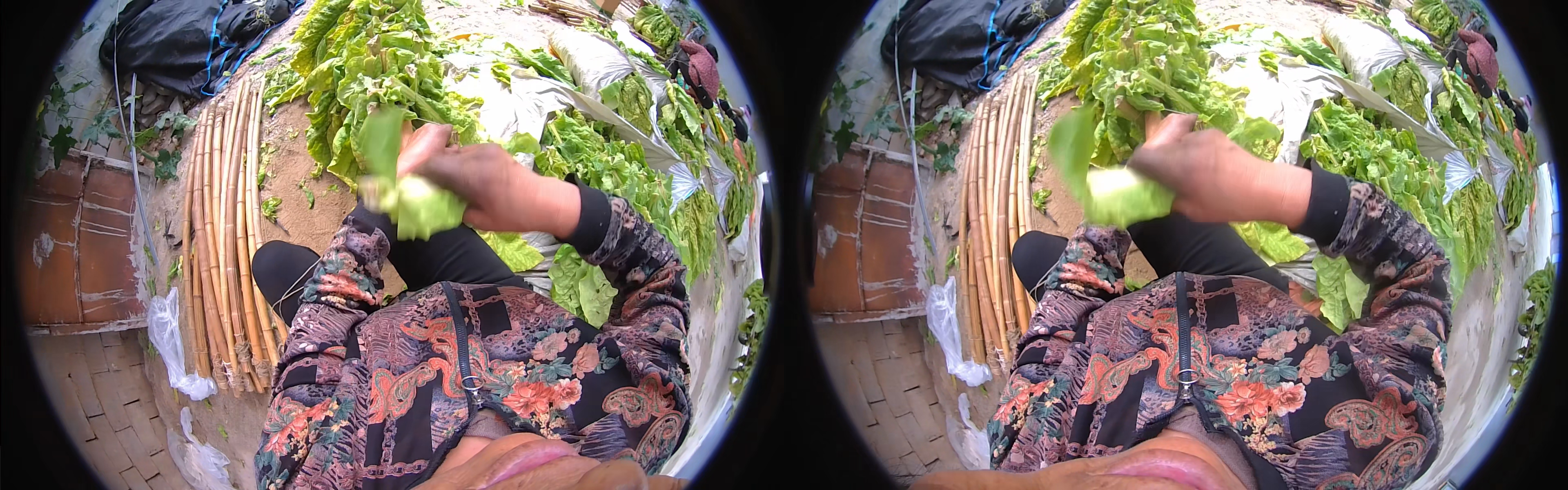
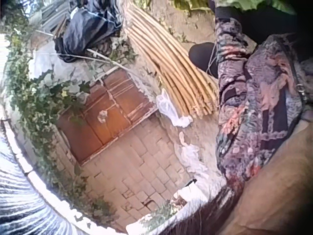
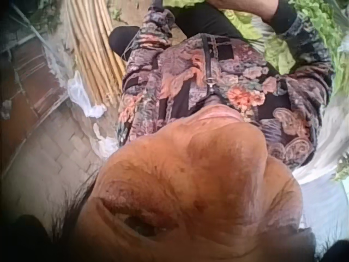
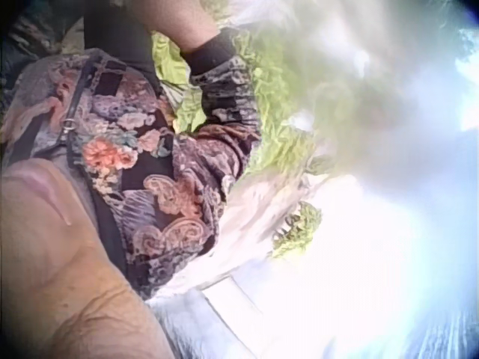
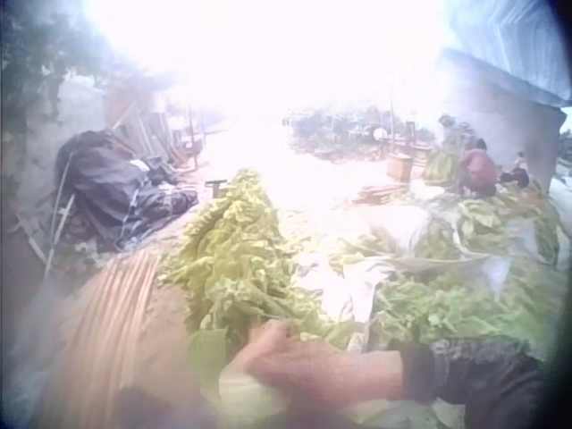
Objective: The person sits on the ground and repeatedly picks up large green leaves, wraps them around a thin bamboo stick, and secures them with a string. The person continues to add more leaves to the bundle and ties them together.
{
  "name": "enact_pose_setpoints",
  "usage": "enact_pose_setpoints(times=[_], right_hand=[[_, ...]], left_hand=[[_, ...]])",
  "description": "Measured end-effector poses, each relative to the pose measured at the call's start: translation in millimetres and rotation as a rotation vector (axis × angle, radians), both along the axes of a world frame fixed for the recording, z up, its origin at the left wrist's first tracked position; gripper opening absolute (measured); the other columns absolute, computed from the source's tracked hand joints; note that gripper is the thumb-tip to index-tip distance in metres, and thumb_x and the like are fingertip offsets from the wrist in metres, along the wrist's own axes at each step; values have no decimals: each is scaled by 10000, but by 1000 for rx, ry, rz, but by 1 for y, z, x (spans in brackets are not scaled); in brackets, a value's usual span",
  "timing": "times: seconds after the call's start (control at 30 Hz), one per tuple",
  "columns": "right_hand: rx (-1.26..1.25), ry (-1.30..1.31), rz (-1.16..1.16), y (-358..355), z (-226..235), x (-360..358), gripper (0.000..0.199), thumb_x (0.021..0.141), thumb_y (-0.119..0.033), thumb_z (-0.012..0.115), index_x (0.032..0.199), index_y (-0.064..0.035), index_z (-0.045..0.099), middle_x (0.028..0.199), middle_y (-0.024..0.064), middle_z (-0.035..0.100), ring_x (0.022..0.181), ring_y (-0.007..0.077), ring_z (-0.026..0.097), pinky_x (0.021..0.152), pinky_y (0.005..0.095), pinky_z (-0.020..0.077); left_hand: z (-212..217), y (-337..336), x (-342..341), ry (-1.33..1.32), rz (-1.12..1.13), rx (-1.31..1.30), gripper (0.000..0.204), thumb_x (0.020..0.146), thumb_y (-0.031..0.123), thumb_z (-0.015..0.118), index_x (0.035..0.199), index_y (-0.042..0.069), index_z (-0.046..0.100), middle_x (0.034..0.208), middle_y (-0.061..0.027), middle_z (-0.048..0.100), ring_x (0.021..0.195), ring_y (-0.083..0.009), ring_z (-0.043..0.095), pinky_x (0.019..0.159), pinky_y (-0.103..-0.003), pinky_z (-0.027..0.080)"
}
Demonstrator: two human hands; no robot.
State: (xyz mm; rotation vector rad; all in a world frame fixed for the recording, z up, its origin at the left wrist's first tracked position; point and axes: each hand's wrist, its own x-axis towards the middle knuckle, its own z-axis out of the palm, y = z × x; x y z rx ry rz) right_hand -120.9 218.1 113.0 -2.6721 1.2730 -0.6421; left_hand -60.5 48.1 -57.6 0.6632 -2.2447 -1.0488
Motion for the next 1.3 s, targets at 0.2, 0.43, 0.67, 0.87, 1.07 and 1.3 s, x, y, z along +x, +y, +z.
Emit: enact_pose_setpoints(times=[0.2, 0.43, 0.67, 0.87, 1.07, 1.3], right_hand=[[-817, 582, 170, -31, -10, -90, 453, 695, -184, 628, 1096, -109, 432, 888, 35, 398, 833, 208, 443, 827, 375, 398], [-535, 358, -1173, 7, 47, -285, 615, 787, -310, 651, 1268, -84, 340, 1179, 159, 410, 1094, 358, 366, 889, 474, 323], [189, 409, -1556, 171, -199, -342, 417, 774, -310, 662, 1116, -85, 586, 1072, 144, 619, 978, 322, 591, 824, 426, 468], [-239, 573, -1770, 205, -222, -290, 477, 734, -275, 714, 1152, -152, 520, 1152, 55, 531, 1063, 279, 521, 862, 435, 413], [-153, 397, -1889, 215, -225, -325, 370, 790, -172, 604, 1155, -186, 547, 1148, 76, 537, 1064, 302, 524, 839, 478, 432], [-646, -108, -1877, 298, -202, -398, 346, 871, -157, 450, 1147, 10, 575, 1063, 240, 606, 955, 386, 571, 854, 426, 435]], left_hand=[[29, 7, 0, -224, -32, -250, 296, 762, 223, 589, 827, -64, 564, 842, -280, 605, 865, -422, 588, 771, -464, 465], [28, 8, 5, -215, -43, -202, 338, 792, 246, 610, 879, -77, 564, 838, -281, 606, 861, -415, 596, 760, -442, 471], [14, -2, 1, -183, -82, -121, 347, 819, 245, 617, 904, -85, 554, 825, -259, 612, 811, -391, 602, 723, -422, 466], [24, -2, 10, -159, -73, -122, 324, 817, 234, 630, 900, -72, 559, 771, -237, 609, 734, -344, 616, 671, -398, 471], [20, -7, 13, -183, -36, -131, 337, 802, 251, 635, 874, -69, 559, 757, -243, 604, 735, -376, 606, 663, -417, 467], [25, -3, 11, -171, -41, -124, 317, 769, 244, 608, 824, -61, 540, 749, -268, 584, 766, -419, 585, 687, -448, 459]])
